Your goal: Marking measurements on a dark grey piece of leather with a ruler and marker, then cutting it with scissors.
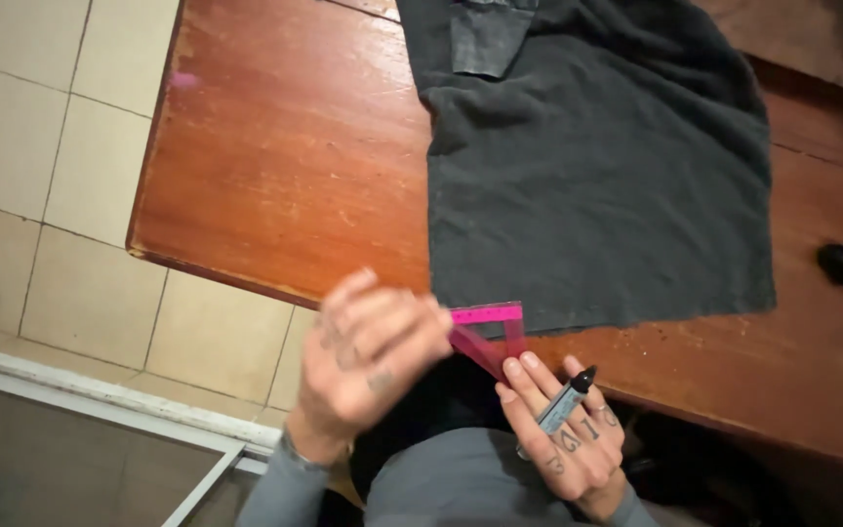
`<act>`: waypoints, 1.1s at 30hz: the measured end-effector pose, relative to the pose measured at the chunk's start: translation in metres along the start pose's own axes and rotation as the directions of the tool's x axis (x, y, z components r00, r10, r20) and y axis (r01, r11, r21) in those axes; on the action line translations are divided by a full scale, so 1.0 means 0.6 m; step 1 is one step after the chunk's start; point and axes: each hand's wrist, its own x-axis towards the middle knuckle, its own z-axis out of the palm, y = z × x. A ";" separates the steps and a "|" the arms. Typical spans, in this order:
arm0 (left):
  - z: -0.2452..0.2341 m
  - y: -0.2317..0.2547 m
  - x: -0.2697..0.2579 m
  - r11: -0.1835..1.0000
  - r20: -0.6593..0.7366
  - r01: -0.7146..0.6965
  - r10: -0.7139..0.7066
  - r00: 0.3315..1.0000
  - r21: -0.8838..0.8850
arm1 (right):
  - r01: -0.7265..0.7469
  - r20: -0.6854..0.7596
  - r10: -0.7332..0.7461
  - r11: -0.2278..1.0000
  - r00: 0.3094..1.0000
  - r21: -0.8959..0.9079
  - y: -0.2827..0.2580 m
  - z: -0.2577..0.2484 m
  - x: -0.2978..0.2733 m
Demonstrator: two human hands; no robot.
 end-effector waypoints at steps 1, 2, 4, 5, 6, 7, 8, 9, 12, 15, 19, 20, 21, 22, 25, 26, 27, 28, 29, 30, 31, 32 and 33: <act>0.002 0.011 -0.002 1.000 0.000 0.002 -0.002 1.000 -0.005 | -0.003 0.004 0.003 1.000 1.000 -0.002 -0.001 0.000 -0.003; 0.004 0.022 -0.004 0.998 0.045 -0.061 0.060 0.997 0.018 | -0.023 0.020 0.023 1.000 1.000 0.002 -0.002 -0.001 -0.007; 0.017 0.036 -0.005 0.992 0.081 -0.125 0.122 0.989 0.032 | -0.039 0.038 0.039 0.999 0.998 -0.004 0.001 0.000 -0.009; 0.024 0.042 -0.008 0.991 0.094 -0.122 0.116 0.989 0.054 | -0.062 0.045 0.062 0.998 0.997 0.004 0.000 -0.001 -0.009; 0.030 0.048 -0.011 0.990 0.107 -0.119 0.111 0.988 0.076 | -0.084 0.052 0.084 0.996 0.995 0.012 -0.001 -0.001 -0.009; 0.034 0.051 -0.013 0.990 0.106 -0.113 0.104 0.989 0.078 | -0.081 0.057 0.080 0.997 0.995 0.016 0.000 0.002 -0.011; 0.037 0.054 -0.015 0.990 0.109 -0.108 0.098 0.989 0.091 | -0.082 0.046 0.082 0.996 0.996 0.019 0.001 0.004 -0.012; 0.041 0.054 -0.015 0.989 0.111 -0.109 0.098 0.989 0.103 | -0.084 0.031 0.083 0.996 0.996 0.019 0.004 0.007 -0.012; 0.042 0.058 -0.016 0.989 0.105 -0.090 0.078 0.991 0.119 | -0.098 0.013 0.098 0.995 0.995 0.030 0.003 0.011 -0.013; 0.040 0.058 -0.014 0.992 0.125 -0.082 0.069 0.990 0.096 | -0.103 0.011 0.103 0.994 0.995 0.025 0.000 0.011 -0.010; 0.041 0.056 -0.014 0.991 0.130 -0.089 0.076 0.989 0.099 | -0.103 0.024 0.102 0.994 0.994 0.024 -0.001 0.009 -0.009; 0.042 0.056 -0.015 0.991 0.128 -0.093 0.079 0.989 0.099 | -0.098 0.023 0.097 0.995 0.995 0.023 0.000 0.010 -0.009; 0.042 0.056 -0.016 0.991 0.128 -0.096 0.084 0.988 0.097 | -0.096 0.023 0.096 0.995 0.995 0.020 -0.001 0.009 -0.010; 0.042 0.055 -0.015 0.991 0.128 -0.097 0.084 0.988 0.096 | -0.097 0.023 0.096 0.995 0.995 0.019 -0.001 0.010 -0.010; 0.041 0.057 -0.013 0.990 0.113 -0.088 0.075 0.991 0.112 | -0.112 0.034 0.111 0.993 0.993 0.041 -0.002 0.009 -0.011; 0.040 0.057 -0.012 0.990 0.113 -0.087 0.075 0.991 0.107 | -0.115 0.025 0.114 0.992 0.993 0.046 -0.003 0.009 -0.011; 0.040 0.056 -0.011 0.991 0.113 -0.087 0.075 0.991 0.103 | -0.118 0.015 0.117 0.992 0.993 0.051 -0.004 0.010 -0.011; 0.039 0.056 -0.011 0.991 0.113 -0.086 0.075 0.991 0.104 | -0.117 0.015 0.116 0.992 0.993 0.052 -0.003 0.013 -0.015; 0.038 0.056 -0.010 0.990 0.118 -0.097 0.084 0.989 0.107 | -0.126 0.004 0.126 0.989 0.992 0.083 -0.003 0.017 -0.020; 0.038 0.055 -0.009 0.988 0.123 -0.108 0.094 0.988 0.110 | -0.135 -0.007 0.137 0.984 0.991 0.114 -0.002 0.020 -0.024; 0.039 0.055 -0.009 0.988 0.123 -0.106 0.093 0.988 0.109 | -0.135 -0.006 0.137 0.984 0.991 0.114 -0.003 0.023 -0.023; 0.040 0.056 -0.009 0.989 0.113 -0.103 0.090 0.989 0.108 | -0.152 -0.032 0.156 0.982 0.987 0.114 -0.005 0.025 -0.023; 0.041 0.056 -0.009 0.989 0.102 -0.100 0.089 0.991 0.109 | -0.167 -0.059 0.175 0.979 0.983 0.115 -0.006 0.029 -0.023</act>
